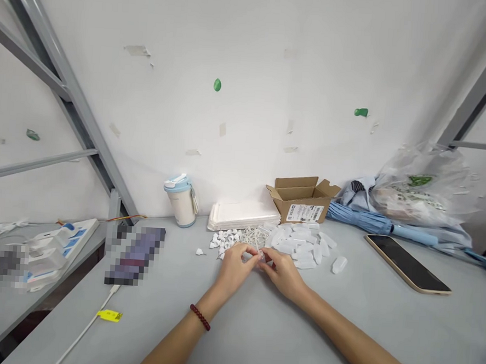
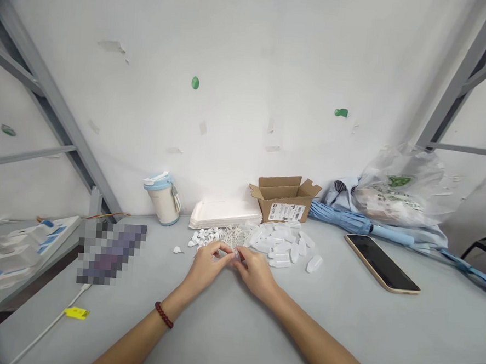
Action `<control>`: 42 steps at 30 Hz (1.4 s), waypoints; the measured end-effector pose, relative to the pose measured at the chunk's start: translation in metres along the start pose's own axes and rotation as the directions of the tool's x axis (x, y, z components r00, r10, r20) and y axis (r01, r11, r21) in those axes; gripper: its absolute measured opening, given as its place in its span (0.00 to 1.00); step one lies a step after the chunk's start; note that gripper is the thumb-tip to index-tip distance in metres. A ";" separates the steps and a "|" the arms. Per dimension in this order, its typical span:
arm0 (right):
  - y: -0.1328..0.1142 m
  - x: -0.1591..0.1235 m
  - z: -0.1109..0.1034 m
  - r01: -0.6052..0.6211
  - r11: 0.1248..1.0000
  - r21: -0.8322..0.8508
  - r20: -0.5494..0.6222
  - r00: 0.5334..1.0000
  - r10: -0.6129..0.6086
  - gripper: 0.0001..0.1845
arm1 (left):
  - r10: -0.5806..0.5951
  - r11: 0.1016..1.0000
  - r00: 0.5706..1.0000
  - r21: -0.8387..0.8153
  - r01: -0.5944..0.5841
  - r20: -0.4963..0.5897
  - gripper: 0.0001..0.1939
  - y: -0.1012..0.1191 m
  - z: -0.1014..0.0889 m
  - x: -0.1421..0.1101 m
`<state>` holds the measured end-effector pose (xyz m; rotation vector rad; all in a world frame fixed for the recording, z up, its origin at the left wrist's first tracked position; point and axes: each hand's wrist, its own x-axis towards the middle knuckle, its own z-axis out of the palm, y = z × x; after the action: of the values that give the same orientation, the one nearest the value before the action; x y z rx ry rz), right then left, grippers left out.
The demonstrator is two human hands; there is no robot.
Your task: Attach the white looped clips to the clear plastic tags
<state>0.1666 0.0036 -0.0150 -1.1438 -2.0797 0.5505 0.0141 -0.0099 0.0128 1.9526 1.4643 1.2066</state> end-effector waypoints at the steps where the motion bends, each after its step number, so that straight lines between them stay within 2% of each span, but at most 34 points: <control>1: 0.000 0.001 0.000 -0.002 1.000 -0.002 0.008 1.000 0.002 0.06 | -0.019 1.000 1.000 -0.004 0.020 0.009 0.03 0.000 0.000 0.000; 4: 0.001 0.003 -0.001 0.004 1.000 -0.011 0.027 1.000 -0.004 0.06 | -0.045 0.999 0.998 -0.001 0.045 0.043 0.04 0.000 0.000 0.002; 10: 0.004 0.004 -0.001 0.014 1.000 -0.016 0.024 1.000 -0.013 0.08 | 0.067 0.992 0.996 0.105 -0.073 0.060 0.06 -0.003 0.000 0.000; 14: 0.002 0.004 -0.001 0.013 1.000 -0.028 0.032 0.999 -0.013 0.09 | 0.097 0.987 0.993 0.125 -0.105 0.074 0.07 -0.005 -0.001 -0.001; 30: 0.000 0.004 -0.001 0.023 0.996 -0.081 0.024 0.999 -0.021 0.08 | 0.084 0.989 0.994 0.112 -0.092 0.076 0.07 -0.008 0.001 -0.001; 42: 0.002 0.002 -0.001 0.098 0.979 -0.181 0.003 0.995 -0.099 0.09 | 0.032 0.995 0.989 0.089 -0.045 0.143 0.08 -0.002 -0.004 0.001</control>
<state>0.1670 0.0063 -0.0148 -1.1336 -2.2032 0.3147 0.0096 -0.0086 0.0141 2.0909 1.4386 1.0100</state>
